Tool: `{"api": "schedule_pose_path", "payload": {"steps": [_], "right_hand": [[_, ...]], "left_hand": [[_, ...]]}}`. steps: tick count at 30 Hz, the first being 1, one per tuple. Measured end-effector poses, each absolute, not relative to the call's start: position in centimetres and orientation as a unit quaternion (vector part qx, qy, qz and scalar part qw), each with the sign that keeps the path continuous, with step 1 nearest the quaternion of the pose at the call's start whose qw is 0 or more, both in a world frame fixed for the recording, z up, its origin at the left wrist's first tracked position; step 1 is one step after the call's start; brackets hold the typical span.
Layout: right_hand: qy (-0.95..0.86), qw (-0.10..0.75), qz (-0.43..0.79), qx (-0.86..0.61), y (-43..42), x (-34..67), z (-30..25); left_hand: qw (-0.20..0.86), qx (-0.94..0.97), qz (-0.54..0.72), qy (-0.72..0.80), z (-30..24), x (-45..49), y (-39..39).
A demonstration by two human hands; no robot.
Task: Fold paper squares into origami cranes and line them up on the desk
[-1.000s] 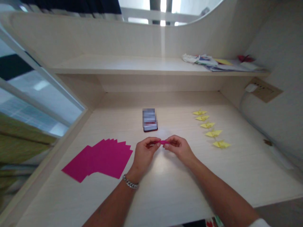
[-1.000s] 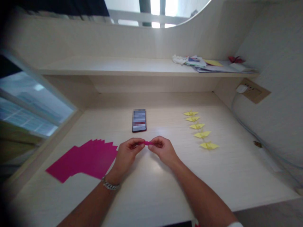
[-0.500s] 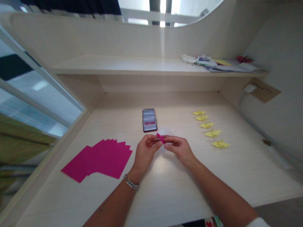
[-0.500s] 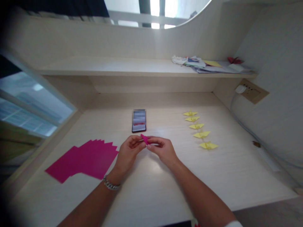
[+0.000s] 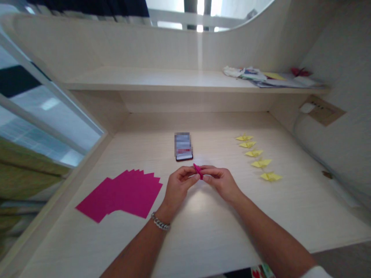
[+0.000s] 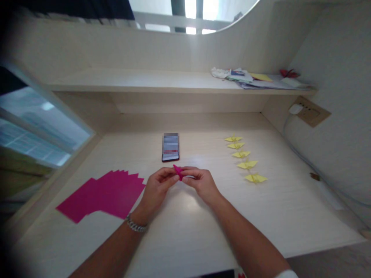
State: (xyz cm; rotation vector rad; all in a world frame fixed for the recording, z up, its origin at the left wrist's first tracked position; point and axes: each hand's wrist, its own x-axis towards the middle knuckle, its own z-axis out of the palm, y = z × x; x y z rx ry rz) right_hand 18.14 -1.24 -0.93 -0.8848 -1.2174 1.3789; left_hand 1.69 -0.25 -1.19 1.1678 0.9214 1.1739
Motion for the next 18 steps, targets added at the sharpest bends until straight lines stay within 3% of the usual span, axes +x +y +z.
{"api": "schedule_pose_path", "payload": {"steps": [18], "right_hand": [[-0.532, 0.495, 0.465, -0.506, -1.3, 17.4, -2.1]], "left_hand": [[0.525, 0.53, 0.498, 0.443, -1.4, 2.6, -0.7]]}}
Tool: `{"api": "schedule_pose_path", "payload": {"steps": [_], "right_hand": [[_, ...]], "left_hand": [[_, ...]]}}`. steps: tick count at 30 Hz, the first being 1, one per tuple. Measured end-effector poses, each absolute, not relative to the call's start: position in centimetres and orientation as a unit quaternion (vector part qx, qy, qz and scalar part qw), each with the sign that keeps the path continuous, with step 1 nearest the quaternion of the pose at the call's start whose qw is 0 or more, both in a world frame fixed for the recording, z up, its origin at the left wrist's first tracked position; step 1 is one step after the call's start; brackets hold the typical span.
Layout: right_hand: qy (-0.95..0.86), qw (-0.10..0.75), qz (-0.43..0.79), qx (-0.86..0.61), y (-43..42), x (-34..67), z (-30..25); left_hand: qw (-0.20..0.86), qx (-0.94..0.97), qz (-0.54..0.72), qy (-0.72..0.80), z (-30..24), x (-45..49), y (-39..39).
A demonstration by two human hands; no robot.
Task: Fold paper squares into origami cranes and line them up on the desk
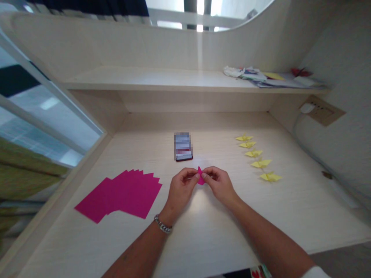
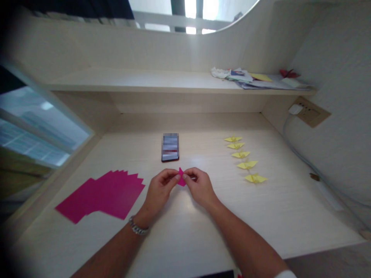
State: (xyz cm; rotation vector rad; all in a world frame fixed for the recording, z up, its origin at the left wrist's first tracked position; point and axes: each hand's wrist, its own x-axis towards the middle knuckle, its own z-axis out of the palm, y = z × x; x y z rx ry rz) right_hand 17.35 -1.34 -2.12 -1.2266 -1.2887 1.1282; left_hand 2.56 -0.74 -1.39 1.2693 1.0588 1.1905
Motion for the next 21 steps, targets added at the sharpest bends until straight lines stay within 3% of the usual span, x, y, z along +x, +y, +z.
{"api": "schedule_pose_path", "payload": {"steps": [5, 21], "right_hand": [[-0.548, 0.479, 0.469, -0.5, -1.55, 17.08, -2.04], [-0.461, 0.545, 0.501, -0.49, -1.13, 16.7, -2.31]], "left_hand": [[0.507, 0.528, 0.501, 0.461, -1.66, 2.49, -0.64], [0.524, 0.536, 0.5, 0.434, -1.96, 2.94, -1.04]]}}
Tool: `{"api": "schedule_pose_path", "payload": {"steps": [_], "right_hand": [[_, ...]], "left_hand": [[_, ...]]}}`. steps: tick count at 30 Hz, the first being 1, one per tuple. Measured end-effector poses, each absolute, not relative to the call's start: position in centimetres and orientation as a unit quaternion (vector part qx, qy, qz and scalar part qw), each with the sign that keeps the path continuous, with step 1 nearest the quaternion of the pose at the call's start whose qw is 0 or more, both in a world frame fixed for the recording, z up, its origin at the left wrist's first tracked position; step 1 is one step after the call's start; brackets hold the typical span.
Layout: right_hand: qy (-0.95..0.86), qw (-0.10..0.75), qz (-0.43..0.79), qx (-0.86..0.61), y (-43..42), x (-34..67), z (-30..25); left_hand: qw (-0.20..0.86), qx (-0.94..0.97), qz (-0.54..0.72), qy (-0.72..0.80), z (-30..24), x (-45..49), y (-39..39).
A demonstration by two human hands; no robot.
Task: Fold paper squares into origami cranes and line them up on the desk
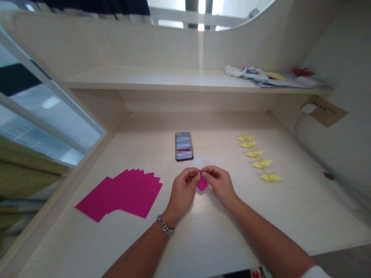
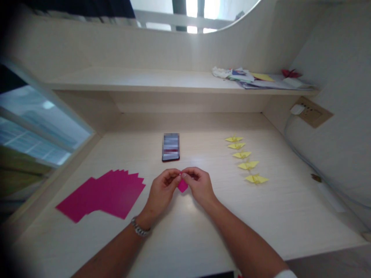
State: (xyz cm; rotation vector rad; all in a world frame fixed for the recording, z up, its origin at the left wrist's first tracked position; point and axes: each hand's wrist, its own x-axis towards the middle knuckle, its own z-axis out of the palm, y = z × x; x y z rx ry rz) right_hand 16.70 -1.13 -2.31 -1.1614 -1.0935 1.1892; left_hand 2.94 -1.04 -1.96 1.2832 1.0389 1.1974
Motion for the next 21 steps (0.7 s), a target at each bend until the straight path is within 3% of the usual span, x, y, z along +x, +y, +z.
{"api": "schedule_pose_path", "payload": {"steps": [10, 21], "right_hand": [[-0.445, 0.568, 0.49, -0.489, -1.2, 16.69, -2.29], [-0.474, 0.573, 0.476, -0.469, -0.97, 17.04, -2.18]], "left_hand": [[0.515, 0.557, 0.481, 0.439, -2.04, 2.99, -1.19], [0.578, 0.54, 0.455, 0.408, -2.22, 3.11, -1.33]]}}
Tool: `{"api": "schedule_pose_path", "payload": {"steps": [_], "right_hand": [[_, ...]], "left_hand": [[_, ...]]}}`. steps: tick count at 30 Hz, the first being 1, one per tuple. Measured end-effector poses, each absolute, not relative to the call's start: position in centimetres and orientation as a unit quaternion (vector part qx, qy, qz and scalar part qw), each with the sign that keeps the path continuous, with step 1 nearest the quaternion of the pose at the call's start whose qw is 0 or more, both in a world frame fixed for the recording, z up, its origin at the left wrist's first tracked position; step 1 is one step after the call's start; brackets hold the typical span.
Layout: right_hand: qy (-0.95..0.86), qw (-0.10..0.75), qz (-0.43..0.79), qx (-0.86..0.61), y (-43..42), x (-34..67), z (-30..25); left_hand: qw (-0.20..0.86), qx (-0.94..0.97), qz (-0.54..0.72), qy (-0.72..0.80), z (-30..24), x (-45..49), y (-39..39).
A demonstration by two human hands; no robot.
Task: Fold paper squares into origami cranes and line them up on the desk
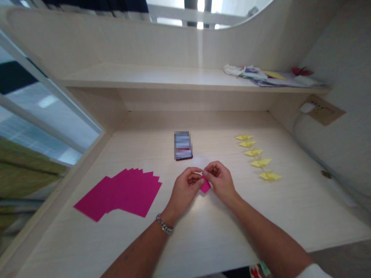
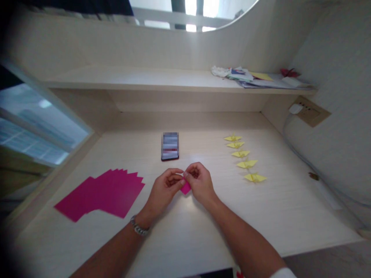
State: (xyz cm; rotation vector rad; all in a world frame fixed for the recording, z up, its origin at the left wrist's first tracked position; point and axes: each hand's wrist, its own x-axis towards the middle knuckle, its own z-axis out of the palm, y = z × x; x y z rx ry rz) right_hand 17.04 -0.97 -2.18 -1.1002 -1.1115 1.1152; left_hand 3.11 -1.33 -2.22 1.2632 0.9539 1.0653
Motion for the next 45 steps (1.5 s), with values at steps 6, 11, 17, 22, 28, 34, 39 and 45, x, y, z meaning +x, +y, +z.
{"api": "schedule_pose_path", "payload": {"steps": [6, 11, 17, 22, 28, 34, 39, 45], "right_hand": [[-0.442, 0.55, 0.548, -0.45, -1.0, 16.8, -1.9], [-0.495, 0.446, 0.575, -0.474, -0.9, 17.1, -2.7], [-0.538, 0.437, 0.506, -0.514, -1.4, 16.8, -2.8], [-0.528, 0.402, 0.559, -0.497, -1.6, 16.3, -2.8], [-0.545, 0.39, 0.53, -0.52, -1.4, 16.6, -2.8], [-0.524, 0.4, 0.556, -0.506, -1.2, 16.7, -2.9], [-0.537, 0.371, 0.559, -0.511, -1.5, 16.6, -2.6], [-0.536, 0.355, 0.594, -0.483, -1.8, 16.4, -2.8]], "left_hand": [[0.594, 0.487, 0.483, 0.421, -2.0, 2.6, -1.0], [0.58, 0.461, 0.503, 0.445, -1.6, 2.1, -0.3], [0.528, 0.519, 0.458, 0.492, -1.5, 2.0, -0.2], [0.457, 0.561, 0.453, 0.521, -0.9, 1.9, -0.4], [0.468, 0.557, 0.458, 0.511, -1.1, 2.0, -0.4], [0.475, 0.592, 0.416, 0.501, -1.4, 1.7, -0.2], [0.474, 0.575, 0.438, 0.502, -0.8, 1.9, -0.3], [0.442, 0.564, 0.467, 0.518, -0.4, 1.6, -0.2]]}}
